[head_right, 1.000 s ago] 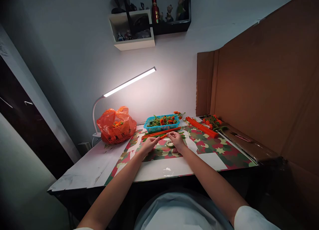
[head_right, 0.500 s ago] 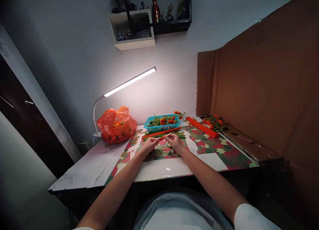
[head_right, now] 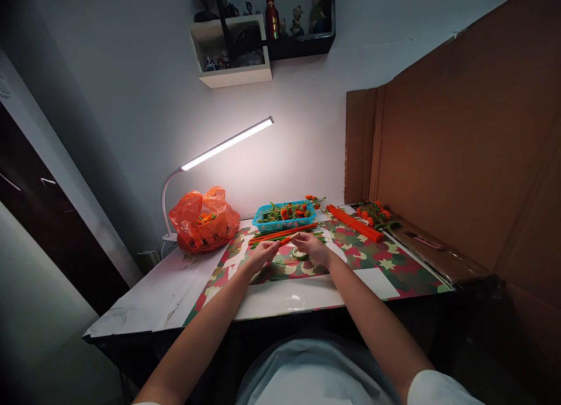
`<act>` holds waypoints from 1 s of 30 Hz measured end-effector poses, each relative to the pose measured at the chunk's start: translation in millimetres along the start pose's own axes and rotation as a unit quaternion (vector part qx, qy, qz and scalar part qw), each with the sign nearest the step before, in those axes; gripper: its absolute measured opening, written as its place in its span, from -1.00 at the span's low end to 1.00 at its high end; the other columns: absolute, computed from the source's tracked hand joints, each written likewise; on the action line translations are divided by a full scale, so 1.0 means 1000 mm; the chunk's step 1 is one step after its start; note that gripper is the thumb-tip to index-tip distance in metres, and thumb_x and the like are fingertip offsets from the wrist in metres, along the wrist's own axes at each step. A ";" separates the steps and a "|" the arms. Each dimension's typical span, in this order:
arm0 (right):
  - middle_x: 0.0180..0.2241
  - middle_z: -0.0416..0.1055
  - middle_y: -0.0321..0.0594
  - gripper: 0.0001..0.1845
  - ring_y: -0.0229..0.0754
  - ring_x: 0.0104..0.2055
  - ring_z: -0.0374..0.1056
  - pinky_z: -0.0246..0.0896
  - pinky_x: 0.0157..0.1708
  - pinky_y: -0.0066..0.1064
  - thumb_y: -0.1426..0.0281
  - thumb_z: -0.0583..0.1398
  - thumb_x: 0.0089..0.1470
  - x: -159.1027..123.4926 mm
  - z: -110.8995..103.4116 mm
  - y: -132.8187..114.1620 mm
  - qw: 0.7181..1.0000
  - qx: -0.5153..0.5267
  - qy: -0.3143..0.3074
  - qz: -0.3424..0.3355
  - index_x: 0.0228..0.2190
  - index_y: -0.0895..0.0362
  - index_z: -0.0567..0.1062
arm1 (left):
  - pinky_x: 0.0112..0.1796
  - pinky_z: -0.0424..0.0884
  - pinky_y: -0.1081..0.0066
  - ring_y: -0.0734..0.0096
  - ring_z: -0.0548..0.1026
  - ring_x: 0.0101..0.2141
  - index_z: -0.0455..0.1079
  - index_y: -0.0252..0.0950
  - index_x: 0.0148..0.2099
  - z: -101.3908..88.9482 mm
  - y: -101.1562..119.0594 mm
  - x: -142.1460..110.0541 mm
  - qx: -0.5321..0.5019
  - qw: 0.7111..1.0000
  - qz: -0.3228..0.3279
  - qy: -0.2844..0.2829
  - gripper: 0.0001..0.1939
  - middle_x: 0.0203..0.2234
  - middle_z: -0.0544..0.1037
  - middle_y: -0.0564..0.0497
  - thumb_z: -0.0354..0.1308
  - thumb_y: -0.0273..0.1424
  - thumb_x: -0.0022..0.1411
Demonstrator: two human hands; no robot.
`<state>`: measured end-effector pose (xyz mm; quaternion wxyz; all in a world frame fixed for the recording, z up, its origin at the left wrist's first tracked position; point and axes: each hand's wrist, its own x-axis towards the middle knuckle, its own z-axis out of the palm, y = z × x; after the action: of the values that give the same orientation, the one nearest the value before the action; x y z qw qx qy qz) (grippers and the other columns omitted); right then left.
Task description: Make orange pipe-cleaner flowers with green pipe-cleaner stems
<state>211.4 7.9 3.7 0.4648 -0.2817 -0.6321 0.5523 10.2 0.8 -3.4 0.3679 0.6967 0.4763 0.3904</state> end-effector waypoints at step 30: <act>-0.54 0.29 -0.19 -0.76 -0.08 -0.37 0.18 -0.09 -0.32 -0.32 0.53 0.04 0.09 -0.002 0.015 0.014 0.811 -0.488 0.231 -0.226 -0.38 0.09 0.49 | -0.53 -0.16 0.41 0.55 -0.07 -0.60 0.01 -0.24 -0.68 0.018 0.006 0.005 0.055 0.997 0.008 0.048 -0.37 -0.70 -0.06 0.16 0.01 0.20 -0.02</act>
<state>196.2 3.2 -10.0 0.5102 -0.4405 -0.7381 -0.0311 30.2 1.0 -4.6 0.3028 0.6998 0.5088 0.3996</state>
